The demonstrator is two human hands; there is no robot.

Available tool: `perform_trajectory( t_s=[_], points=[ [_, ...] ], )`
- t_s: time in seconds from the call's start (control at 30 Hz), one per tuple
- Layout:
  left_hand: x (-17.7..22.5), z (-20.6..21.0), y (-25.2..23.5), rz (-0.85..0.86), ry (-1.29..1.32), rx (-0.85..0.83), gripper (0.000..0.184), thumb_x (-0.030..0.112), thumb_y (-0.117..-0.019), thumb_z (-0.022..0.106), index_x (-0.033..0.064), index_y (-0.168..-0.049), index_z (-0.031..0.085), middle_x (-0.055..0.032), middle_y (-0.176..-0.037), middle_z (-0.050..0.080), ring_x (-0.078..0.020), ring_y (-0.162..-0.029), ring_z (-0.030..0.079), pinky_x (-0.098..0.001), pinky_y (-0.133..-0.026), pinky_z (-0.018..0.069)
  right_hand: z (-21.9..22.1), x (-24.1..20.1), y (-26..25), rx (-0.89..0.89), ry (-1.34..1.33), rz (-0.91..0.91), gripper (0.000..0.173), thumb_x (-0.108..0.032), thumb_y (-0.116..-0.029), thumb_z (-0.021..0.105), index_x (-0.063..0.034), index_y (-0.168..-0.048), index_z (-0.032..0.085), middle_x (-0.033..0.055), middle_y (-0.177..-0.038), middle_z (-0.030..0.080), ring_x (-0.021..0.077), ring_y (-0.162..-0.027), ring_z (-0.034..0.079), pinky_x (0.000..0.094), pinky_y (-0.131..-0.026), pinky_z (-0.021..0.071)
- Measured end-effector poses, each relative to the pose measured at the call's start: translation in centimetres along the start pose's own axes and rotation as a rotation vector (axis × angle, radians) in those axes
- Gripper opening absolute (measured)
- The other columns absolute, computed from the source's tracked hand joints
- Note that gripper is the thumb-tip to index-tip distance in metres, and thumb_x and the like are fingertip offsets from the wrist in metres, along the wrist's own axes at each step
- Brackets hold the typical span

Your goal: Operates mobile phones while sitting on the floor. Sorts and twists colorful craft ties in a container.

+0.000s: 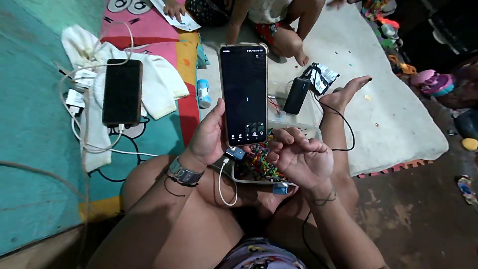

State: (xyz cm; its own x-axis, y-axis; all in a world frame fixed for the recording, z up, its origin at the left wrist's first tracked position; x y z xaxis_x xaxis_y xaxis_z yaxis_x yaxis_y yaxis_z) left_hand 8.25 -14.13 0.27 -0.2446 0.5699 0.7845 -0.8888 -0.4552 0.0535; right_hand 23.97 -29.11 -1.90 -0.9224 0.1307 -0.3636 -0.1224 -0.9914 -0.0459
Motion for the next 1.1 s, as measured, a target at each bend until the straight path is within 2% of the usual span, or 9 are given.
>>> perform_trajectory(
  t_s=[0.13, 0.3, 0.43, 0.53, 0.63, 0.7, 0.8, 0.93, 1.1],
  points=[
    [-0.2, -0.1, -0.1, -0.002, 0.002, -0.012, 0.058, 0.056, -0.1081, 0.017, 0.0236, -0.133, 0.057, -0.0067, -0.117, 0.072, -0.0208, -0.09, 0.075, -0.0353, -0.065, 0.0642, 0.0, -0.4, 0.2, 0.084, 0.387, -0.139, 0.013, -0.017, -0.0857, 0.059, -0.0201, -0.092, 0.069, -0.0002, -0.095, 0.066, 0.012, -0.088, 0.065, 0.0289, -0.078, 0.0542],
    [-0.1, 0.1, 0.0, -0.01, -0.01, 0.008, 0.057, 0.055, -0.1082, 0.015, 0.0246, -0.132, 0.057, -0.0047, -0.114, 0.073, -0.0192, -0.088, 0.075, -0.0339, -0.065, 0.064, 1.5, -0.5, 0.2, 0.084, 1.005, -0.493, 0.008, -0.031, -0.099, 0.062, -0.0282, -0.103, 0.068, -0.0101, -0.101, 0.065, 0.0042, -0.098, 0.063, 0.0243, -0.089, 0.0534],
    [-0.2, 0.0, -0.1, -0.01, 0.004, -0.01, 0.058, 0.056, -0.1079, 0.016, 0.0236, -0.133, 0.057, -0.006, -0.115, 0.072, -0.0202, -0.09, 0.074, -0.0348, -0.066, 0.0639, 2.3, -0.1, 0.1, 0.008, 1.291, -0.619, 0.014, -0.033, -0.1071, 0.051, -0.028, -0.109, 0.064, -0.014, -0.102, 0.065, 0.0004, -0.1, 0.063, 0.0214, -0.09, 0.0537],
    [-0.2, 0.1, -0.1, -0.003, 0.011, -0.016, 0.058, 0.055, -0.1084, 0.014, 0.0229, -0.134, 0.055, -0.0065, -0.117, 0.072, -0.021, -0.091, 0.074, -0.035, -0.066, 0.0641, 2.1, 0.1, 0.2, -0.011, 1.674, -0.748, 0.032, -0.032, -0.1111, 0.04, -0.0161, -0.109, 0.067, -0.0047, -0.103, 0.063, 0.0052, -0.106, 0.059, 0.0259, -0.096, 0.0474],
    [-0.2, 0.3, 0.0, -0.012, 0.001, 0.014, 0.057, 0.056, -0.1083, 0.015, 0.0237, -0.135, 0.055, -0.0049, -0.117, 0.072, -0.0193, -0.093, 0.074, -0.034, -0.068, 0.0639, 1.9, 1.0, 0.2, 0.018, 1.994, -0.86, 0.028, -0.03, -0.1071, 0.046, -0.0195, -0.121, 0.067, 0.0048, -0.111, 0.059, 0.0162, -0.109, 0.055, 0.0357, -0.097, 0.0432],
    [-0.2, 0.4, 0.0, -0.016, 0.009, 0.028, 0.056, 0.057, -0.1079, 0.02, 0.0251, -0.138, 0.054, -0.003, -0.12, 0.07, -0.0174, -0.101, 0.072, -0.0354, -0.077, 0.0626, 1.9, 1.8, 0.3, 0.022, 2.09, -0.88, 0.027, -0.032, -0.1037, 0.053, -0.0266, -0.126, 0.066, 0.0067, -0.126, 0.053, 0.0197, -0.122, 0.049, 0.0403, -0.105, 0.037],
    [-0.1, 0.7, 0.1, -0.011, -0.017, 0.076, 0.054, 0.057, -0.108, 0.021, 0.0246, -0.136, 0.054, -0.0013, -0.118, 0.07, -0.0143, -0.101, 0.07, -0.0335, -0.08, 0.0613, 1.8, 3.0, 0.2, -0.025, 2.17, -0.892, 0.029, -0.034, -0.1029, 0.055, -0.0319, -0.129, 0.067, 0.0058, -0.147, 0.043, 0.0212, -0.14, 0.036, 0.0423, -0.116, 0.0265],
    [0.0, 1.0, 0.2, -0.018, -0.026, 0.105, 0.055, 0.056, -0.1083, 0.021, 0.0237, -0.137, 0.054, -0.0007, -0.122, 0.069, -0.0133, -0.109, 0.068, -0.034, -0.087, 0.0595, 1.7, 3.6, -0.1, -0.08, 2.186, -0.907, 0.031, -0.03, -0.1015, 0.056, -0.0321, -0.13, 0.067, 0.0053, -0.154, 0.039, 0.0222, -0.145, 0.03, 0.0421, -0.118, 0.0236],
    [-0.1, 0.9, 0.2, -0.021, 0.005, 0.069, 0.055, 0.056, -0.1081, 0.022, 0.0226, -0.136, 0.055, -0.0021, -0.12, 0.069, -0.0139, -0.105, 0.069, -0.0335, -0.084, 0.0605, 1.7, 3.6, -0.2, -0.072, 2.186, -0.924, 0.032, -0.03, -0.1016, 0.056, -0.0323, -0.133, 0.065, 0.0053, -0.155, 0.038, 0.0225, -0.146, 0.029, 0.0431, -0.119, 0.0239]
  ],
)
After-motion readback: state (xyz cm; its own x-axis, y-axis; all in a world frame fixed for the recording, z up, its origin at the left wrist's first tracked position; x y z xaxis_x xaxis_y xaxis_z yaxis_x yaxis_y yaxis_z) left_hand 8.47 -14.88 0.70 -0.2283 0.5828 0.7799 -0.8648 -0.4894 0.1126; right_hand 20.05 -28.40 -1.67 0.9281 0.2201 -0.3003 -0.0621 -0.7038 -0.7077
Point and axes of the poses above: each hand's wrist, its own y-axis away from the middle knuckle, its own z-axis out of the palm, x = y × z, the point moved 2 cm from there along -y, towards the middle knuckle
